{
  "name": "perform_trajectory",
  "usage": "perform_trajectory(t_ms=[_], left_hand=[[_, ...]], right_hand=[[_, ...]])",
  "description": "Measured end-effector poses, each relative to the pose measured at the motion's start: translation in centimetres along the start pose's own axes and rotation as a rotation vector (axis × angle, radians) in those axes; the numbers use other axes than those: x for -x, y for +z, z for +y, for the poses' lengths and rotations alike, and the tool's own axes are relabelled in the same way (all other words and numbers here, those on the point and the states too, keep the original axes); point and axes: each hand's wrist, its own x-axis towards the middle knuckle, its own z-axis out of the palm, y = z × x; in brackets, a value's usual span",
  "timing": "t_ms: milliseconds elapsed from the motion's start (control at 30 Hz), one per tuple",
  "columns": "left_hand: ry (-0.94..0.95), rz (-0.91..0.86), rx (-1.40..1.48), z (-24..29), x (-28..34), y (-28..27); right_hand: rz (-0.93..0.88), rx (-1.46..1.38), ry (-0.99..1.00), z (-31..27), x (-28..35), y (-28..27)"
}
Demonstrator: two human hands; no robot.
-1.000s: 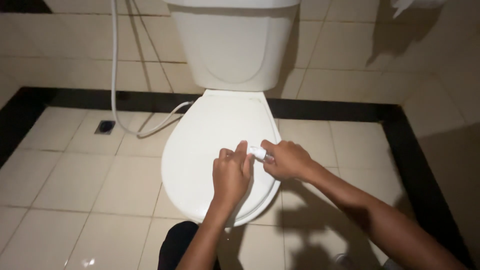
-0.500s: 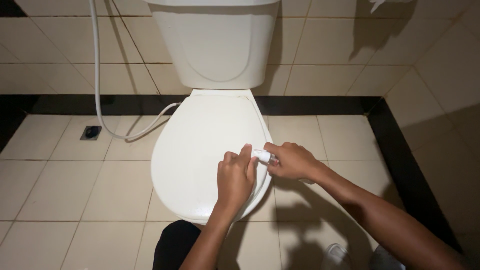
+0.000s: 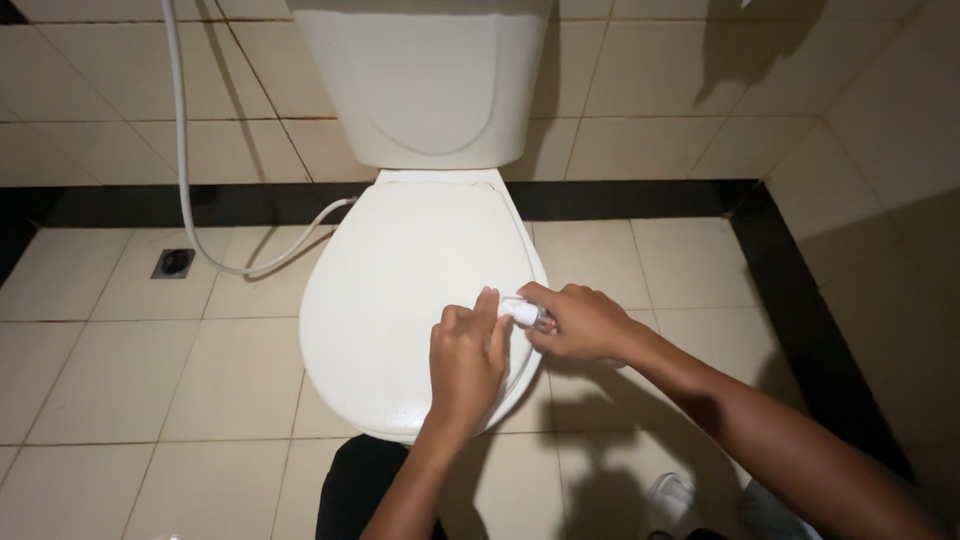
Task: The person sprays a cleaning solution onto the toilet seat and lid, then wipes the surfaces with a green cloth. The person moves between the sink and toilet to retrieve the cloth and continue cleaning.
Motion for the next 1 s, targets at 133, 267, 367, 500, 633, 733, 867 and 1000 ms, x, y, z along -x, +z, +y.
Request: perform_trajectory(t_ms=[133, 267, 367, 500, 633, 733, 867, 1000], left_hand=[[0.017, 0.011, 0.019, 0.0, 1.0, 0.2], [-0.002, 0.022, -0.007, -0.3, 1.3, -0.4], [-0.017, 0.055, -0.044, -0.6, 1.4, -1.4], [-0.045, 0.136, -0.061, -1.3, 1.2, -2.2], [-0.064, 0.201, -0.101, -2.3, 0.4, -2.0], [-0.211, 0.141, -0.075, -2.5, -0.4, -2.1], [-0.180, 0.221, -0.103, -3.6, -0.5, -1.4], [-0.156, 0.239, -0.104, -3.0, -1.0, -1.9]], right_hand=[[0.011, 0.070, -0.043, 0.8, 0.4, 0.7], [-0.006, 0.115, -0.060, -0.1, 0.0, 0.6], [0.013, 0.111, -0.112, -1.4, -0.8, 0.4], [-0.059, 0.176, -0.104, -4.1, -2.1, -0.9], [-0.029, 0.143, -0.157, -4.1, -4.0, -0.3], [-0.050, 0.162, -0.112, -4.7, -5.1, -0.4], [-0.022, 0.158, -0.150, -4.8, -6.0, -0.5], [-0.056, 0.100, -0.097, -5.8, -5.4, -1.4]])
